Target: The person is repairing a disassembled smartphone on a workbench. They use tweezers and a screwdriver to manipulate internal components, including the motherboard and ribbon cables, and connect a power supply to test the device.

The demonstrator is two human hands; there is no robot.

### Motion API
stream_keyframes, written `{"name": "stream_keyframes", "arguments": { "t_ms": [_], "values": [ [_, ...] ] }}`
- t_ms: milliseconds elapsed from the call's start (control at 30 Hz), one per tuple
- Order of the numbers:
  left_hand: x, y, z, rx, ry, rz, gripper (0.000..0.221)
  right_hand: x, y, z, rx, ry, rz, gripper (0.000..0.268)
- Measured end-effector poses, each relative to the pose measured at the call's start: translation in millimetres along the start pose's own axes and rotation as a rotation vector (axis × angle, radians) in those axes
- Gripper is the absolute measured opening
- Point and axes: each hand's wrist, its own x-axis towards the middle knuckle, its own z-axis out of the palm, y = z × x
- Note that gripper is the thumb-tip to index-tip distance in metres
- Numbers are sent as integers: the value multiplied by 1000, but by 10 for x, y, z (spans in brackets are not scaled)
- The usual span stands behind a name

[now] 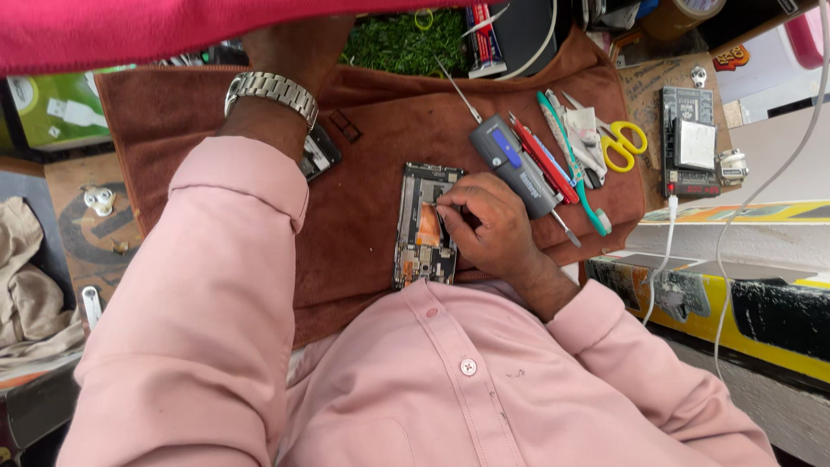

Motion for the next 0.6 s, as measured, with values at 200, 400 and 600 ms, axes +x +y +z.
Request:
{"name": "stream_keyframes", "arguments": {
  "t_ms": [200, 400, 600],
  "values": [
    [3, -288, 506, 23, -12, 72, 32, 33, 47, 3, 41, -15, 29, 12],
    [-13, -485, 818, 102, -10, 241, 21, 38, 74, 11, 42, -35, 49, 11],
    [-68, -441, 750, 147, -15, 249, 22, 30, 78, 27, 46, -46, 83, 11]
  ]
}}
